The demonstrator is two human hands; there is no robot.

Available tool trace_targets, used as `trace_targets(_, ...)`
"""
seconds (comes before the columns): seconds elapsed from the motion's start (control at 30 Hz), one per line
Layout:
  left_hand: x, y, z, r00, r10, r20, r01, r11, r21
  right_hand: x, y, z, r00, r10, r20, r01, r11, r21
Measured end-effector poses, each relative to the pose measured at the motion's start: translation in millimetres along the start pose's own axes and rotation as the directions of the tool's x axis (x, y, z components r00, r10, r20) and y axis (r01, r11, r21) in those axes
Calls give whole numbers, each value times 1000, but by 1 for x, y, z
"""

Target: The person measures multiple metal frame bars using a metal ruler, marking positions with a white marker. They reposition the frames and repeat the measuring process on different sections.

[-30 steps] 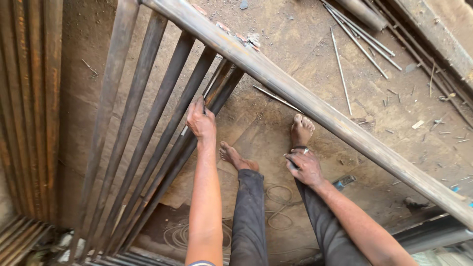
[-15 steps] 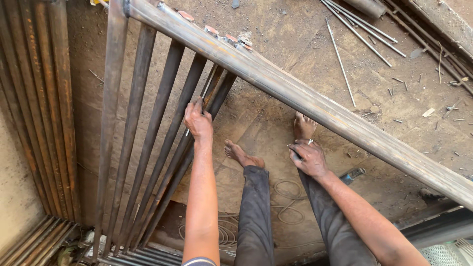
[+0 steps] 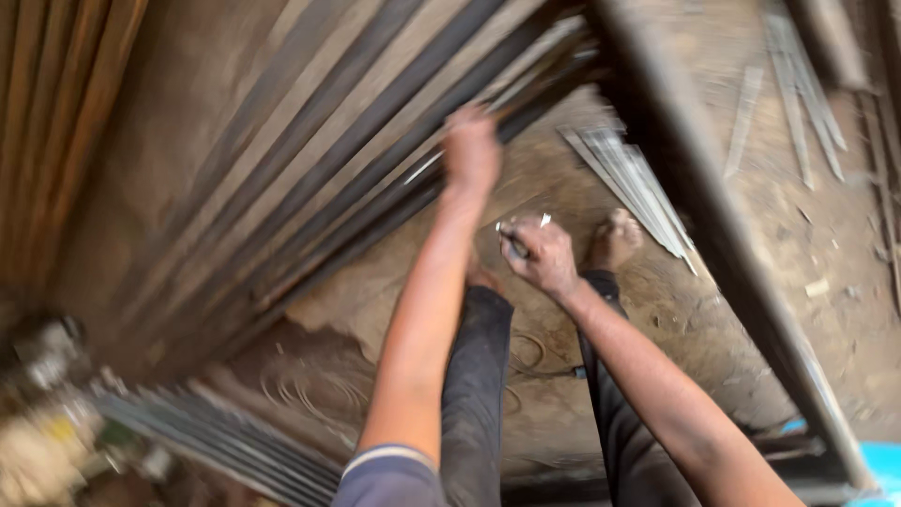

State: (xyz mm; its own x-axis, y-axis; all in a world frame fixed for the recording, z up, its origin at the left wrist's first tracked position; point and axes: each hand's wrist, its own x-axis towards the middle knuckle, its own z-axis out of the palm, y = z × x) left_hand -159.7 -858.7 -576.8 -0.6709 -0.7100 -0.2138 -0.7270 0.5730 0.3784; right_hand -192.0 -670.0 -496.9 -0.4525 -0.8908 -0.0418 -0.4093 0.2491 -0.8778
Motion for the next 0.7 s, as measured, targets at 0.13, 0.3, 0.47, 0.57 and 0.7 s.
trace_targets(0.13, 7, 13, 6, 1000, -6, 30, 4, 997, 81, 29, -12, 54, 975, -77, 209, 83, 996, -20)
trace_targets(0.3, 6, 26, 11, 998, -53, 44, 48, 992, 118, 63, -22, 106, 948, -231, 220, 260, 959, -116)
trace_targets(0.47, 15, 35, 16, 993, -85, 83, 84, 996, 14, 92, -24, 125, 934, -314, 168, 348, 906, -241)
trace_targets(0.57, 18, 37, 17, 985, -65, 157, 58, 997, 49, 94, -28, 128, 935, -322, 150, 352, 898, -266)
trace_targets(0.7, 18, 39, 16, 987, -94, 127, 98, 995, -27, 93, -25, 130, 933, -289, 213, 348, 875, -336)
